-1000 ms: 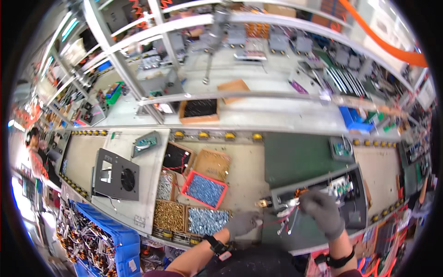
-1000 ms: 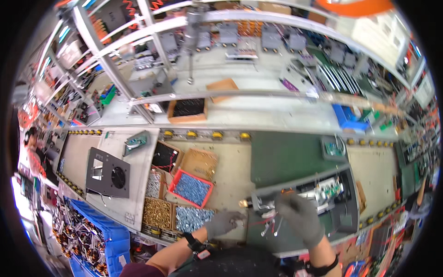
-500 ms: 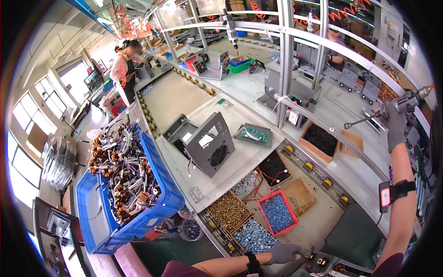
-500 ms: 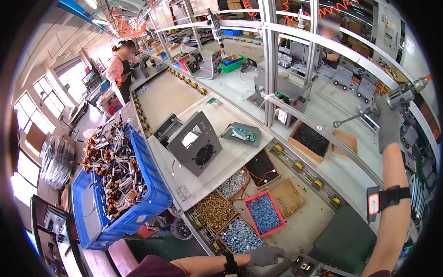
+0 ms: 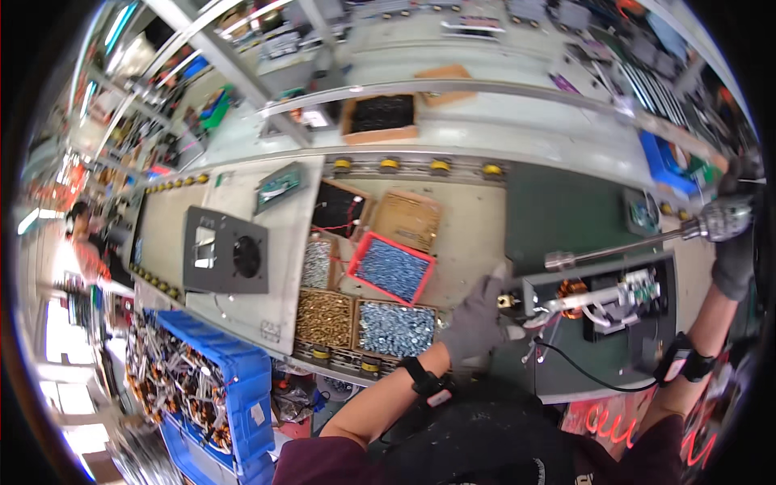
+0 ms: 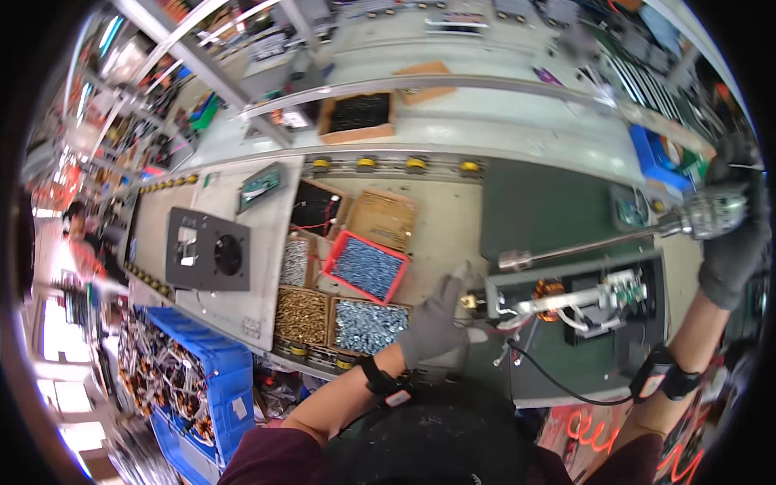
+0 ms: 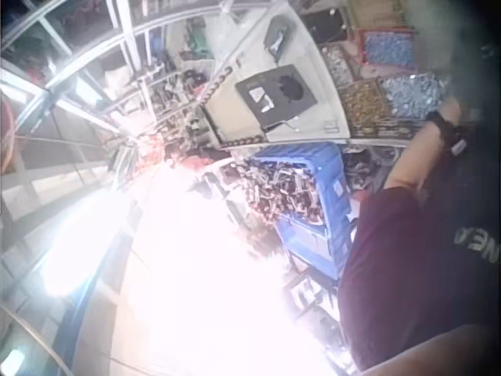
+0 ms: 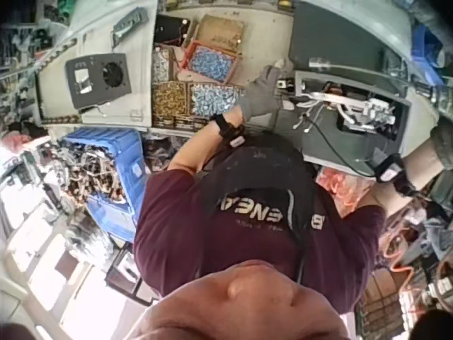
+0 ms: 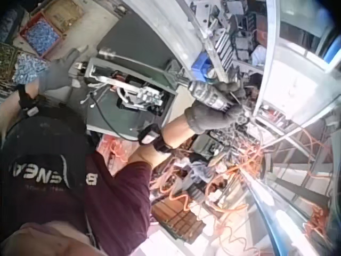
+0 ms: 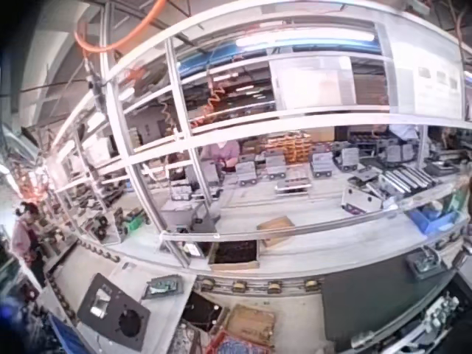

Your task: Installing internal components including coils and circuit boards into a power inverter housing using an air screwdriver.

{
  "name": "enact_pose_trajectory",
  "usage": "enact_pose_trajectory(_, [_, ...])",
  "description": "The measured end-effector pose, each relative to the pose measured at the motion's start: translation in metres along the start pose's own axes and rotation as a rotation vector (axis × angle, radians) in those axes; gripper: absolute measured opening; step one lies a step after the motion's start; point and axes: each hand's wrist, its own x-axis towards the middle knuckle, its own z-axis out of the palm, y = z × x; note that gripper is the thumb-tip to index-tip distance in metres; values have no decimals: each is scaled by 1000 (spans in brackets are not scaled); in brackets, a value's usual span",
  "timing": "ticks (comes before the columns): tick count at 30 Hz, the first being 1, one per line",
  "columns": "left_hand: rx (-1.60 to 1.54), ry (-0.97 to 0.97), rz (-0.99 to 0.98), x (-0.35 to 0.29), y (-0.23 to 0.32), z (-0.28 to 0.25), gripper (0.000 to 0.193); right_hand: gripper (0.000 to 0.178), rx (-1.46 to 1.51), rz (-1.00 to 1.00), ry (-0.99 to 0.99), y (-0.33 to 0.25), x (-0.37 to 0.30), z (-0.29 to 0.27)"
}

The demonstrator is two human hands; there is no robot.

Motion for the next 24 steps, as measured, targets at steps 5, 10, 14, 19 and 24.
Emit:
enact_pose_trajectory(5, [167, -85, -50, 19, 11, 20, 115, 22, 131, 127, 250, 59, -72, -124])
enact_pose_trajectory(10, [206, -62, -97, 30, 13, 32, 104, 20, 221, 210, 330, 114, -105, -157])
enact_pose_trajectory(14, [250, -66, -132, 33, 13, 37, 88, 16, 164, 316, 481, 139, -111, -161])
enact_pose_trajectory(19, [238, -35, -77, 36, 12, 38, 81, 16, 237, 293, 639, 152, -114, -168])
enact_pose_trajectory(24, [213, -32, -38, 35, 9, 37, 80, 13, 219, 276, 577, 153, -115, -163])
